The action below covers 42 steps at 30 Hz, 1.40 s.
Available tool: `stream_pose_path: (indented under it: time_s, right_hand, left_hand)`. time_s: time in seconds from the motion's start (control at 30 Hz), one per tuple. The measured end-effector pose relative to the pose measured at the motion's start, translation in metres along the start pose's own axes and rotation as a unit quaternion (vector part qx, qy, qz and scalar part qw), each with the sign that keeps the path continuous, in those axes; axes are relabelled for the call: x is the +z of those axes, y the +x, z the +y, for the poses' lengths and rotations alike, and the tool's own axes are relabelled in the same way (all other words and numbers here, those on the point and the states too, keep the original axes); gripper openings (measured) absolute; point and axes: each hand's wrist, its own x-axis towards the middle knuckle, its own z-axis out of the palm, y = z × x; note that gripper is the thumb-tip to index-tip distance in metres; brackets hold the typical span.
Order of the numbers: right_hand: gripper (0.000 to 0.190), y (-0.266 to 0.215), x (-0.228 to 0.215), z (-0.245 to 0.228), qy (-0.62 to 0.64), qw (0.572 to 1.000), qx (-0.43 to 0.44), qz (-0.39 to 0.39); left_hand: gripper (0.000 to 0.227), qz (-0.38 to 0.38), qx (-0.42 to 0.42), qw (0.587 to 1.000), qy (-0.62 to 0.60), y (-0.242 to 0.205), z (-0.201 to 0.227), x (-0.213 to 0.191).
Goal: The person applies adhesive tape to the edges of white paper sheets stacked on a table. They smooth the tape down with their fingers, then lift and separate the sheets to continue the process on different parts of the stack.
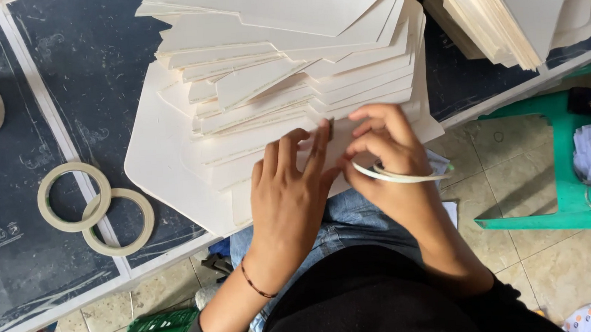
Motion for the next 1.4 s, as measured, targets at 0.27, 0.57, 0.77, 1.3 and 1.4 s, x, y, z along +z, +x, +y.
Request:
stream_pose_path:
  time_s: [0.27,0.57,0.77,1.3,1.4]
  right_hand:
    - [0.018,0.028,-0.018,-0.024,-0.027,0.994,-0.082,0.073]
    - [0.017,0.009,0.025,0.011,-0.009,0.994,-0.098,0.044]
    - [0.016,0.000,0.030,0.017,-0.027,0.993,-0.095,0.058]
    - [0.009,-0.011,0.025,-0.014,0.068,0.993,-0.071,0.060]
    - [0.009,-0.016,0.044,-0.013,0.117,0.992,-0.041,-0.010]
  left_hand:
    - [0.065,0.097,0.071,0.981,0.153,0.050,-0.010,-0.019]
    - [0.056,0.157,0.066,0.969,0.180,0.008,-0.024,0.004]
    - [0.049,0.067,0.036,0.984,0.163,-0.030,-0.010,0.005]
    - [0.050,0.050,-0.034,0.998,0.013,-0.042,-0.050,-0.023]
    - [0.064,0.063,-0.140,0.988,-0.016,-0.055,-0.064,-0.052]
